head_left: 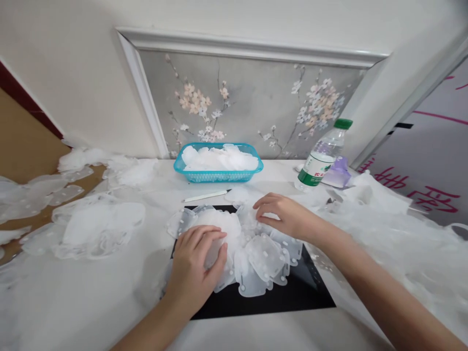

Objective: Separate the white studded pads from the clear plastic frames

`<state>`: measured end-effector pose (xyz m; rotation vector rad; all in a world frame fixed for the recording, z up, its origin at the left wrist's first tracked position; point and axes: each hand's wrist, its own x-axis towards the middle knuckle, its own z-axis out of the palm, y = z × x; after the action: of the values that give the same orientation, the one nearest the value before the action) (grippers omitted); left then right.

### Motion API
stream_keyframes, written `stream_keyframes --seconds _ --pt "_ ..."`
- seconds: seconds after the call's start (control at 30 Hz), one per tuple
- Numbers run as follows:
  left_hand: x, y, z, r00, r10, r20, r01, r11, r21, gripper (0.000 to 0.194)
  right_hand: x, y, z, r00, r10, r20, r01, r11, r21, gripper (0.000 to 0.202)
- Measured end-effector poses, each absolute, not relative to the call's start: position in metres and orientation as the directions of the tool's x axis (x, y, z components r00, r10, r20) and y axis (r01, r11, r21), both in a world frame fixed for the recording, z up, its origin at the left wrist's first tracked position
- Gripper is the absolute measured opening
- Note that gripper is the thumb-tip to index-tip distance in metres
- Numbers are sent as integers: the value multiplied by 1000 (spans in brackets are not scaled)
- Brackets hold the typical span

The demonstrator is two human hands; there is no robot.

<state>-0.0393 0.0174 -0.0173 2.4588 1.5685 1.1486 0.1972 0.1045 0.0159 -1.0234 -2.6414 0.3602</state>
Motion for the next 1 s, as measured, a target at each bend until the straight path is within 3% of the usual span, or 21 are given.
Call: stream_keyframes --seconds 0.1,0.2,0.3,0.37,0.47,0.53,0.63,0.77,0.93,1.0 --pt "-40 15 -18 210 806 553 744 -499 444 16 195 97 25 -613 744 266 647 666 -373 12" --pt "-39 10 -17 107 851 514 604 -467 646 30 189 83 42 -436 819 374 600 574 -557 11" --pt "-35 5 -11 -55 946 319 267 -294 918 48 178 67 58 -308 882 356 384 457 -802 10" --pt "-30 4 -4 -36 991 126 -37 -127 991 65 171 59 64 -312 913 262 242 343 -907 10" --pt "-26 3 6 205 978 -19 -344 90 935 75 164 53 65 -428 897 112 102 172 -980 13" --pt "-27 2 13 334 939 -81 -392 217 894 64 161 52 62 -479 877 43 85 95 -992 13" --pt "-30 -1 22 348 912 -215 -423 358 832 42 159 52 59 -474 880 -16 109 40 -993 11" --pt "-31 -4 28 353 881 -315 -549 468 693 33 157 48 62 -454 891 -20 150 54 -987 12" --pt "-28 1 22 469 840 -274 -668 540 512 37 161 51 61 -393 919 7 398 177 -900 14" --pt "-27 5 15 479 832 -281 -679 553 483 42 165 59 54 -305 952 36 676 243 -696 14"
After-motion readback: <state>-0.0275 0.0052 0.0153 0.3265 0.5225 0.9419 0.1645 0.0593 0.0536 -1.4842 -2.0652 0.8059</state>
